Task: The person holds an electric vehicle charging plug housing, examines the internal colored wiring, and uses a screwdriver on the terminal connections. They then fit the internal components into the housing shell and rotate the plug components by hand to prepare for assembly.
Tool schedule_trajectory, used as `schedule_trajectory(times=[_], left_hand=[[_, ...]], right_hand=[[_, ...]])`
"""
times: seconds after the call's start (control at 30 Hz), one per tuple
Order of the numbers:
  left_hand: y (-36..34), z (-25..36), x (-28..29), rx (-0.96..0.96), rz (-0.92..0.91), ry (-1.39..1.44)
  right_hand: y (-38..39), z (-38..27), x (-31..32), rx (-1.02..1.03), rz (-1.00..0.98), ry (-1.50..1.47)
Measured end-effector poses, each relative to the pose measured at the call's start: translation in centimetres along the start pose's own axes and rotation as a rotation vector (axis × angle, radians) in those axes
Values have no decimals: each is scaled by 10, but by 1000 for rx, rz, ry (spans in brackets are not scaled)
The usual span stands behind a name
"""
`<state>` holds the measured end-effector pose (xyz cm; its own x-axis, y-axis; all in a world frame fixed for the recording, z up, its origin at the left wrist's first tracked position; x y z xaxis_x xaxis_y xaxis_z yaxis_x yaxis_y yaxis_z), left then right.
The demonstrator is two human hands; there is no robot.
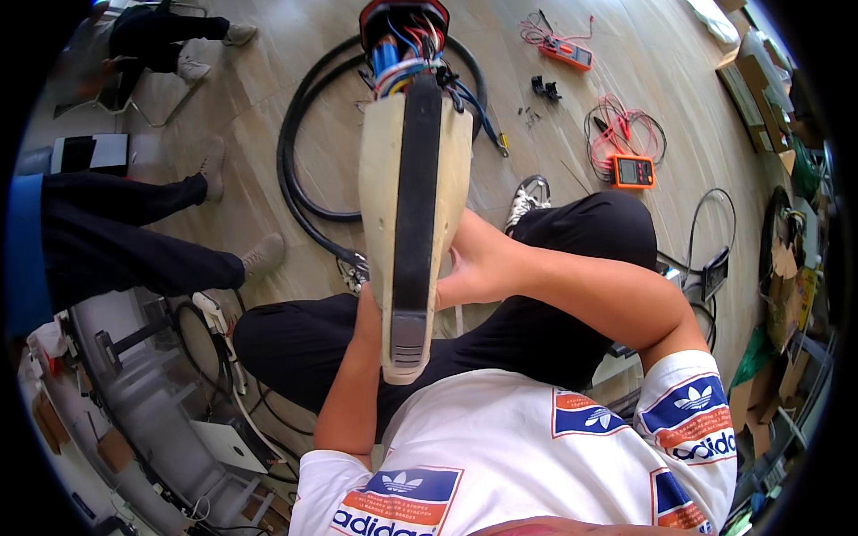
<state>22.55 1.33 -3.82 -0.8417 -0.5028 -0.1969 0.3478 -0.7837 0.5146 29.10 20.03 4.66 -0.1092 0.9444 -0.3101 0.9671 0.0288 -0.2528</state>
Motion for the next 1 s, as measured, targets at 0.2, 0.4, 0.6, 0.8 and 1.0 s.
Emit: schedule_trajectory(times=[0.2, 0.4, 0.6, 0.8, 1.0], left_hand=[[3, 69, -29, -9, 103, 155], [-25, 77, -32, -46, 222, 604], [-40, 72, -22, -105, 114, 239], [-21, 74, -21, -228, 53, -239], [-2, 79, -19, -327, 42, -526]], right_hand=[[-12, -11, 5, -198, 15, -381], [-23, -21, 7, -83, 16, -317], [-30, -25, 12, 51, 5, -92], [-27, -23, 11, -21, 18, -226], [-25, -26, 12, 13, 15, -148]])
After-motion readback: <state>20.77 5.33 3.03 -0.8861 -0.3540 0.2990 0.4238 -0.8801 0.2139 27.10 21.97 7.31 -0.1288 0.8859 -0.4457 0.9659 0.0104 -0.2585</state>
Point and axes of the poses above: each hand's wrist, its own y-axis away from the middle knuckle, its own x-axis out of the back of the hand, z = x × y, the point moved 4 cm from there along -y, towards the middle knuckle, and after that the axes turned 10 degrees about -z, right-handed, at the moved point
